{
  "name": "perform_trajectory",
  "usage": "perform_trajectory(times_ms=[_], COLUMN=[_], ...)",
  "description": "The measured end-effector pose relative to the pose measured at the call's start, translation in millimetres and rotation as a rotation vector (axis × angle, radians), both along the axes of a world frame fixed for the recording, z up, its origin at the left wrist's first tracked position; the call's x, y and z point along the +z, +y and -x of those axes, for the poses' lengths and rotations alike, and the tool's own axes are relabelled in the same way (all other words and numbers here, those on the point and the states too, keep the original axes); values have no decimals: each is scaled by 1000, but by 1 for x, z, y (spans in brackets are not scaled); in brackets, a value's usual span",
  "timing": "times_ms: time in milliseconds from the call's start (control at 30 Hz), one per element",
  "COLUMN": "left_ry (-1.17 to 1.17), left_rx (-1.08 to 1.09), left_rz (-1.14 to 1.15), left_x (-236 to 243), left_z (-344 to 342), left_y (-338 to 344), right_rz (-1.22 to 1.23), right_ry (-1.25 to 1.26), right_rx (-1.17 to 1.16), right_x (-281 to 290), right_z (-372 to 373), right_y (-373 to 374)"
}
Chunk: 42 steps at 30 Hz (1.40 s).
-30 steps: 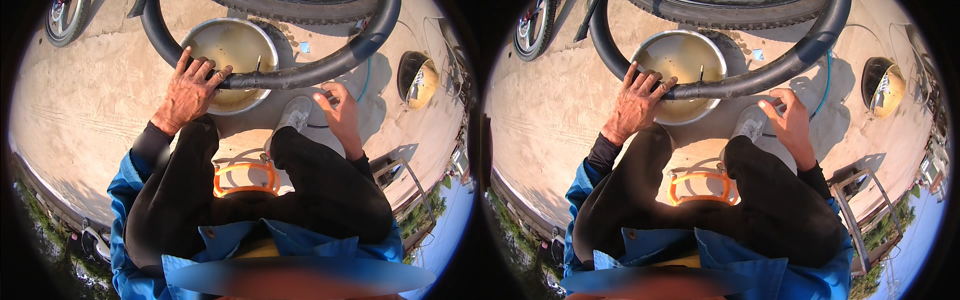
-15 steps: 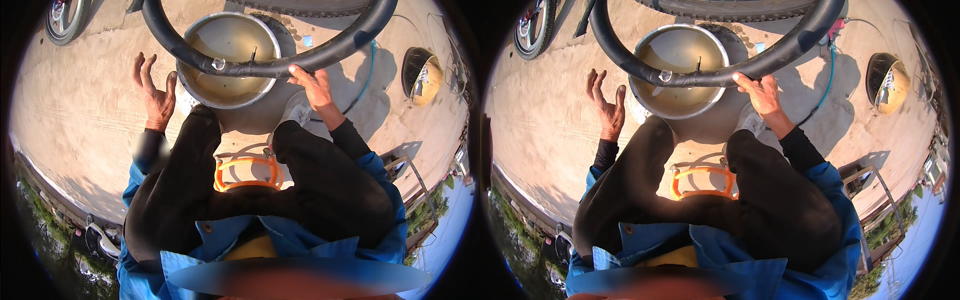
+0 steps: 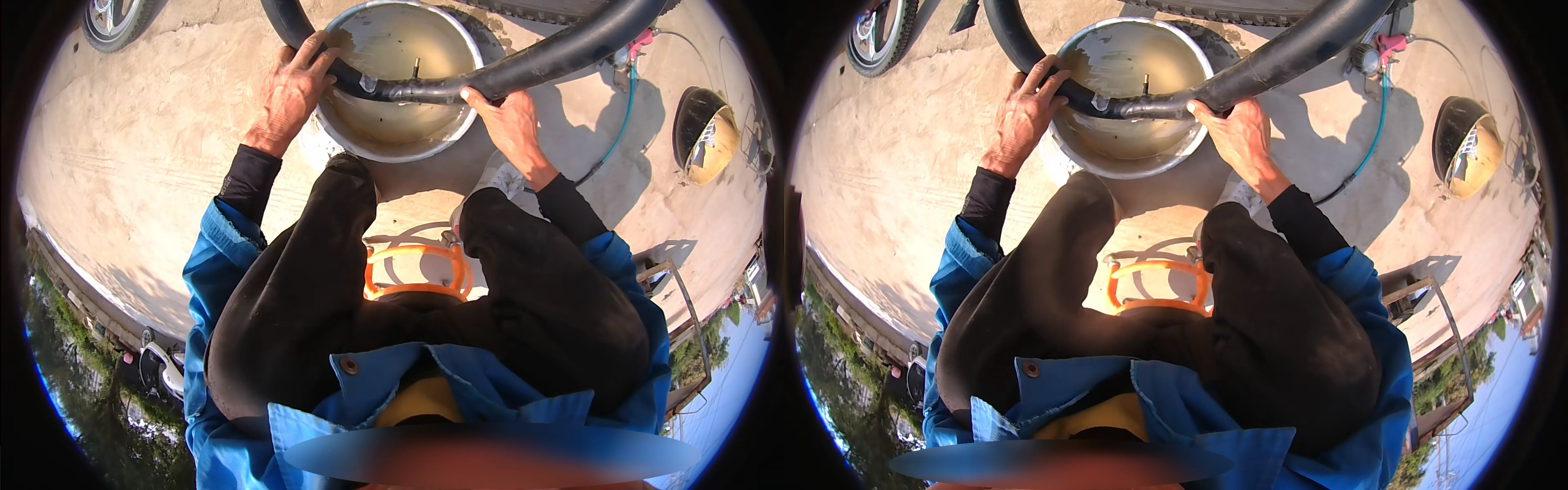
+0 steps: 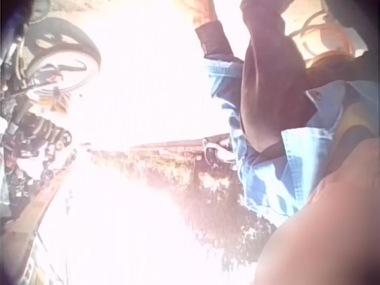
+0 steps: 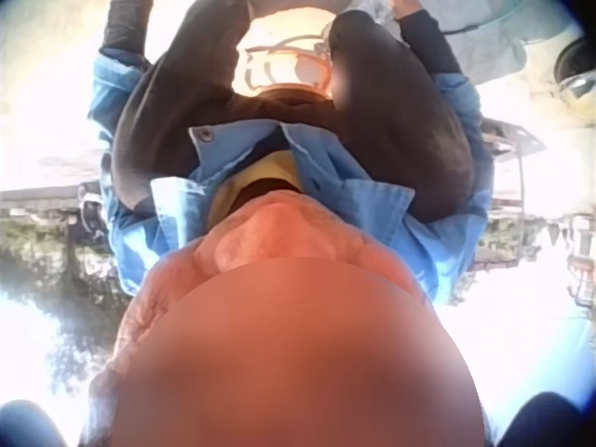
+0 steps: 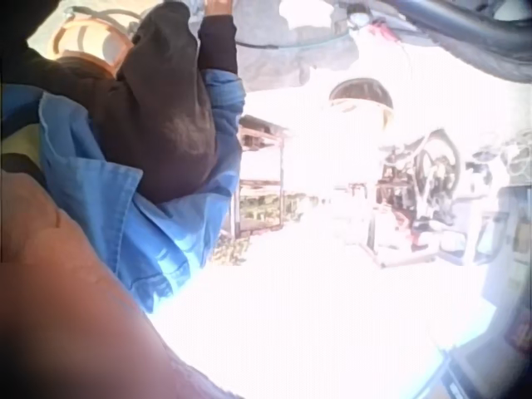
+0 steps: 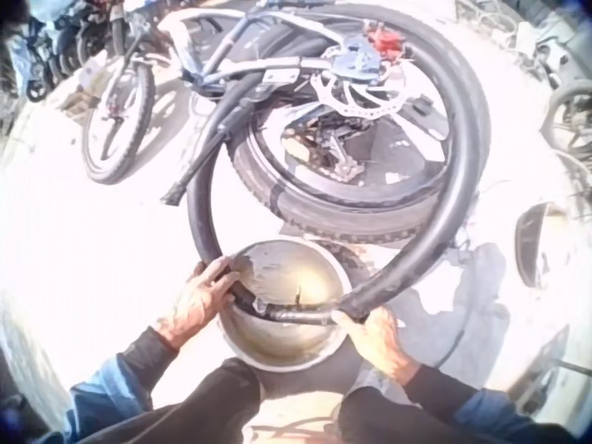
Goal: The person soaks a bicycle inner tube in a metal bowl of water to locate leaks, then installs the tube into the tire and rim, and secures the valve stem with a zip tie.
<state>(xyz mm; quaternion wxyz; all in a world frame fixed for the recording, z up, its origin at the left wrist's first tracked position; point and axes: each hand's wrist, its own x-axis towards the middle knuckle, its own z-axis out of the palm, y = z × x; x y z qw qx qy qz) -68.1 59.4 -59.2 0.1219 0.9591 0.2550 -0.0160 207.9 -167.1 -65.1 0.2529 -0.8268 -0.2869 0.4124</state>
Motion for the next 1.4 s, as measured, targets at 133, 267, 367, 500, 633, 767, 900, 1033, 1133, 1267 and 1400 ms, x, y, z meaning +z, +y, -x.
perform_trajectory(times_ms=[133, 267, 367, 500, 633, 767, 900, 1033, 1133, 1267, 1400], left_ry=[-22, -42, -50, -86, -81, -86, -35, -32, -31, -41, -32], left_rx=[-26, -35, -34, -37, -25, -34, -16, -13, -12, -22, -32], left_rz=[-29, -61, -74, -95, -117, -156, -132, -146, -148, -183, -204], left_x=[-6, -13, -17, -20, -22, -22, -22, -23, -24, -25, -25], left_z=[0, 0, -2, -5, -6, -6, -6, -8, -10, -11, -12], left_y=[1, -1, -3, -6, -8, -10, -12, -14, -14, -14, -15], right_rz=[-4, -17, -130, -120, -79, -22, -3, 56, 73, 46, -14], right_ry=[-116, -98, -237, -163, -163, -91, -109, -107, -97, -121, -156], right_rx=[55, -2, -49, -43, -59, -49, -8, -16, -18, -38, -14], right_x=[-6, -12, -21, -34, -41, -41, -41, -45, -48, -52, -54], right_z=[5, 13, 19, 18, 18, 19, 20, 21, 22, 23, 25], right_y=[3, 2, 3, 5, 6, 8, 9, 11, 11, 8, 7])
